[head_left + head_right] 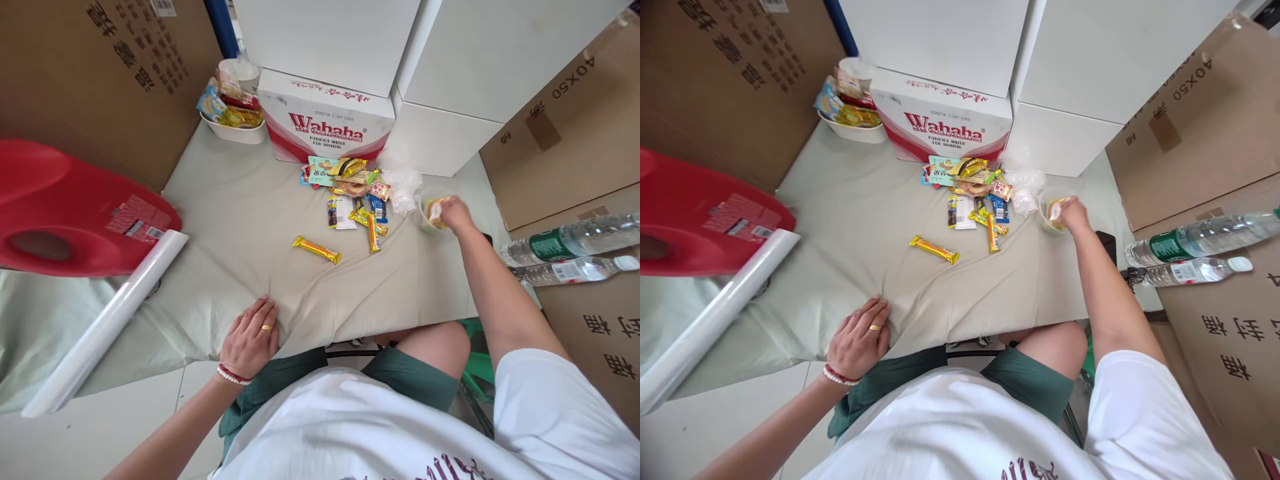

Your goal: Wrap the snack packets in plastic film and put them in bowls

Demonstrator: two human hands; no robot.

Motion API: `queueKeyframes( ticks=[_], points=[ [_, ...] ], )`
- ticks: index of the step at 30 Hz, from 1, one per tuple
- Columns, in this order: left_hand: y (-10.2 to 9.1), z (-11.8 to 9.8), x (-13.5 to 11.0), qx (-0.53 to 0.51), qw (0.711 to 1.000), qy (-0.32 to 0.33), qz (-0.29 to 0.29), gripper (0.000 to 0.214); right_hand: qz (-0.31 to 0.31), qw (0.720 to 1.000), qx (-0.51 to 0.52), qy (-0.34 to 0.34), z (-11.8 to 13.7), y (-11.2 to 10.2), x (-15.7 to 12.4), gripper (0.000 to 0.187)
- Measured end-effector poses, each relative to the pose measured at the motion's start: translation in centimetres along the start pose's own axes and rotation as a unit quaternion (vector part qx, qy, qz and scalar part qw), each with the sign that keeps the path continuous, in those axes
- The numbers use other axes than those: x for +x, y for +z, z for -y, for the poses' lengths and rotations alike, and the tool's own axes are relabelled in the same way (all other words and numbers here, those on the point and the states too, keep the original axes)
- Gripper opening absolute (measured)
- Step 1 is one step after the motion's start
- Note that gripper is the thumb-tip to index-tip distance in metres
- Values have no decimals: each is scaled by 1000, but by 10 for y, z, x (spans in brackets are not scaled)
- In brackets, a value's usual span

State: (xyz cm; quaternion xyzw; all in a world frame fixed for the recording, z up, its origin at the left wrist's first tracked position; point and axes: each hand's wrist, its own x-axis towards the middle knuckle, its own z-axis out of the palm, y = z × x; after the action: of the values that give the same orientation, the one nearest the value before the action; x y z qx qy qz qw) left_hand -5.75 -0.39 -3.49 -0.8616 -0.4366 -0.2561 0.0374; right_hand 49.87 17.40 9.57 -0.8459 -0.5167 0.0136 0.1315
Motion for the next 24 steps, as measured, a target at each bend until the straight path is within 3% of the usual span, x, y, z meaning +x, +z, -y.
queueKeyframes(
  ticks=[3,6,8,10,12,14,16,18,19,21,24],
  points=[
    [1,0,-2,5,1000,-1,2,53,-18,999,-41,-9,23,13,-5,37],
    [1,0,-2,-2,1000,-3,1,52,-58,989,-85,-109,54,18,-19,40],
    [1,0,-2,-5,1000,-5,0,50,-20,969,-130,-209,72,24,-27,39],
    [2,0,-3,-10,1000,-11,3,48,29,948,-171,-267,84,33,-32,35],
    [3,-1,-4,-22,999,-24,6,45,37,948,-175,-263,87,40,-35,33],
    [5,-2,-4,-34,999,-38,7,43,11,966,-129,-223,85,42,-38,31],
    [6,-3,-4,-40,998,-47,-1,40,-23,984,-20,-174,81,38,-46,24],
    [5,-4,-3,-47,998,-52,-11,37,-36,980,158,-116,77,32,-66,20],
    [4,-4,-2,-54,997,-56,-14,35,-28,961,262,-84,76,30,-81,20],
    [0,-6,0,-77,994,-77,-20,29,13,893,450,-20,75,28,-120,28],
    [-9,-17,10,-128,979,-145,-63,18,98,786,609,51,76,34,-188,39]
  ],
)
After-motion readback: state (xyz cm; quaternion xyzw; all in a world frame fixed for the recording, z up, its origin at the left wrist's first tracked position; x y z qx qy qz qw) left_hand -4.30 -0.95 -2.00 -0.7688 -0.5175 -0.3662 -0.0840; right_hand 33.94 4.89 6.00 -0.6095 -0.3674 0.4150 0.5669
